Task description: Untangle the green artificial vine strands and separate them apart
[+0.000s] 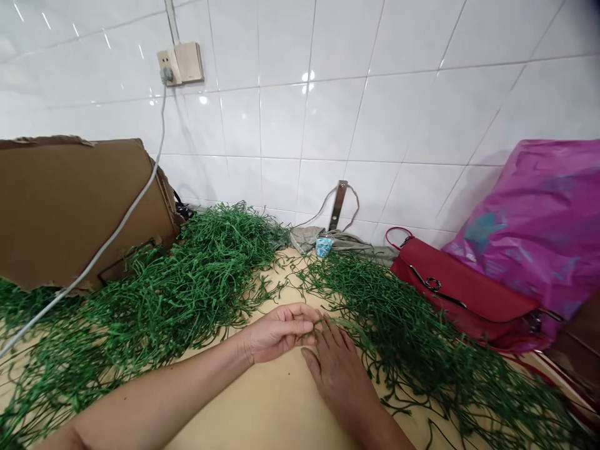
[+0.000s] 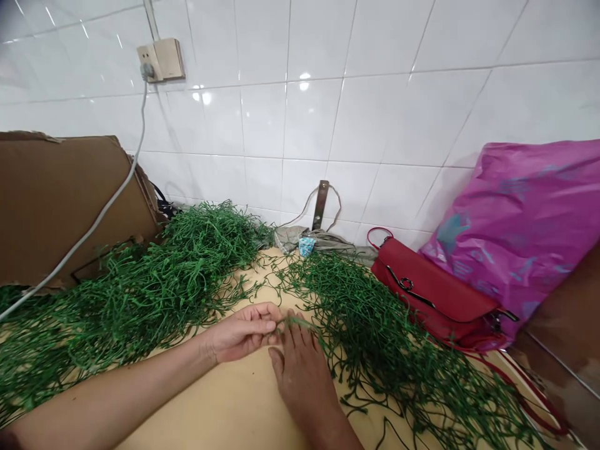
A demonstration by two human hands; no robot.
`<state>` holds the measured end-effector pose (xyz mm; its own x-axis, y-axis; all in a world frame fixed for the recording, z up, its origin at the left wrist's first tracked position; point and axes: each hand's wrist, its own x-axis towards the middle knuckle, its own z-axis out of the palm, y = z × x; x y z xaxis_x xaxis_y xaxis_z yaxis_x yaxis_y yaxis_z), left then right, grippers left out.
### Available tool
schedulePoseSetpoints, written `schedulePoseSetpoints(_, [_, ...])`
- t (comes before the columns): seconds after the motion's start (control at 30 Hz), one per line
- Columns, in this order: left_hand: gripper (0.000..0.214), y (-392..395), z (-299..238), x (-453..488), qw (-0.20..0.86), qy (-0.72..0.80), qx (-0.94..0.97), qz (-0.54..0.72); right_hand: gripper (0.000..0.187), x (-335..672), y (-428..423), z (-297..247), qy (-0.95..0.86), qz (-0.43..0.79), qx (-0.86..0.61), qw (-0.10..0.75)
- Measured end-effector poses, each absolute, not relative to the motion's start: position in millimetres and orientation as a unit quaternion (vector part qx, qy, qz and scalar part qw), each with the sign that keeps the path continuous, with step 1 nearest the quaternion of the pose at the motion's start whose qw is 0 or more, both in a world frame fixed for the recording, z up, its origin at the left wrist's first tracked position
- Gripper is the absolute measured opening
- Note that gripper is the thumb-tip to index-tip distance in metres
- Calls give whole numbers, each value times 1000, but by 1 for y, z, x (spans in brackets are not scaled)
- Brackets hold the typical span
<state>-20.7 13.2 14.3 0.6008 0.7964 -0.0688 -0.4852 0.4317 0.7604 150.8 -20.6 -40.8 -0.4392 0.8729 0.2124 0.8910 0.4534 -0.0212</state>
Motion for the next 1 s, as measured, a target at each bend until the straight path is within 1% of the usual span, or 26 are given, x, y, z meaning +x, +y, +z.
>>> schedulePoseSetpoints(0.07, [19, 25, 36, -14, 801, 223, 329, 448, 59, 150, -21, -41, -842, -47, -529, 93])
schedulePoseSetpoints(0.13, [13, 43, 65, -8, 757, 237, 293, 534, 60, 150, -20, -42, -840, -48, -531, 99])
schedulePoseSetpoints(0.23, [18, 71, 100, 1, 708, 245, 279, 600, 61, 149, -20, -44, -837, -47, -534, 108])
schedulePoseSetpoints(0.3, [21, 80, 105, 6, 689, 249, 272, 624, 61, 149, -20, -45, -835, -44, -535, 116])
schedulePoseSetpoints(0.43, [24, 70, 74, 14, 688, 311, 298, 584, 58, 148, -21, -45, -835, -41, -533, 132])
schedulePoseSetpoints(0.53, [19, 56, 46, 15, 665, 358, 327, 567, 56, 147, -23, -43, -833, -38, -536, 127])
schedulePoseSetpoints(0.63, [16, 55, 37, 6, 629, 385, 368, 566, 55, 147, -24, -40, -831, -32, -542, 125])
schedulePoseSetpoints(0.7, [15, 64, 39, -6, 577, 414, 412, 570, 55, 146, -24, -39, -831, -29, -541, 130])
schedulePoseSetpoints(0.8, [16, 85, 46, -23, 472, 465, 498, 560, 55, 146, -24, -38, -832, -23, -539, 128])
schedulePoseSetpoints(1.0, [29, 112, 42, -12, 320, 511, 669, 434, 54, 147, -23, -38, -832, -31, -540, 125])
